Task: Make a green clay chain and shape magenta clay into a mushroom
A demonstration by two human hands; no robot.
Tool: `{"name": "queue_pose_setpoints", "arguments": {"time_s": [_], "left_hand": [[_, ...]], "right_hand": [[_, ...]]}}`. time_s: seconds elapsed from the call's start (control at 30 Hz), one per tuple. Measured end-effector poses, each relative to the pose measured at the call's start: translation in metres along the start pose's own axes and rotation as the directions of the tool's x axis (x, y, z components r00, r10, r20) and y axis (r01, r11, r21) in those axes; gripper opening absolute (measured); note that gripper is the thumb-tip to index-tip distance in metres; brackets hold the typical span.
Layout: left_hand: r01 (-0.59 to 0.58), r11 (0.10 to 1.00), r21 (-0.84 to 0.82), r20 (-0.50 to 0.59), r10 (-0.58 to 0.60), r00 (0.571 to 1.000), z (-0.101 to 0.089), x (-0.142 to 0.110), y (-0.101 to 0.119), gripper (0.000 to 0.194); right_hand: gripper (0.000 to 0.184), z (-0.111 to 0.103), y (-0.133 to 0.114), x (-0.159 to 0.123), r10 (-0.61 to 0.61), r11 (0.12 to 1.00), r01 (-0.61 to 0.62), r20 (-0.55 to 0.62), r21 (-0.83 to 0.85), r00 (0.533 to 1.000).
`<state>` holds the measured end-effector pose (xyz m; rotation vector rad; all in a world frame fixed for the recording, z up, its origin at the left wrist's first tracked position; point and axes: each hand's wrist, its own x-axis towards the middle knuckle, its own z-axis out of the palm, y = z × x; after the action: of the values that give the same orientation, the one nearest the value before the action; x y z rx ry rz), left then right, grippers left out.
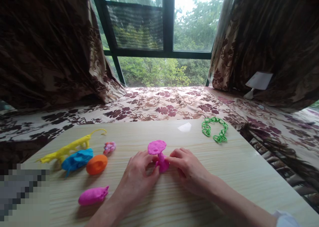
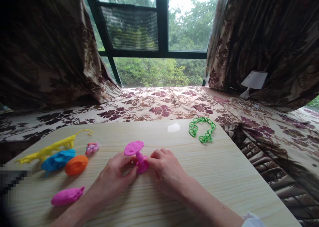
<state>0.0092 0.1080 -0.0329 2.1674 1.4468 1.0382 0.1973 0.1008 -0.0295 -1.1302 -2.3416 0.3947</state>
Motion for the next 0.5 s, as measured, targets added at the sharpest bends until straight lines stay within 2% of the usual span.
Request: {"name": "queue_pose_setpoints", "arguments": {"time_s": [0.2, 0.4, 0.5], "left_hand": [[-0.098, 0.988, 0.12, 0.127, 0.083, 0.988, -0.0009, -0.0011, -0.0051, 0.021], [-0.089, 0.99, 0.111, 0.172, 0.069, 0.983, 0.0013, -0.0013, -0.003, 0.022], [-0.078, 0.992, 0.103, 0.165, 0.06, 0.984, 0.0027, -0.0005, -0.0046, 0.022]], "right_hand": [[0.045, 0.0023, -0.0054, -0.0038, 0.034, 0.997, -0.032, 0.025, -0.065, 0.999], [0.035, 0.0082, -0.0075, -0.0016, 0.025, 0.981, -0.007, 0.09, -0.193, 0.996], [0.033, 0.0061, -0.007, -0.0008, 0.028, 0.985, -0.014, 0.082, -0.17, 0.996]]}}
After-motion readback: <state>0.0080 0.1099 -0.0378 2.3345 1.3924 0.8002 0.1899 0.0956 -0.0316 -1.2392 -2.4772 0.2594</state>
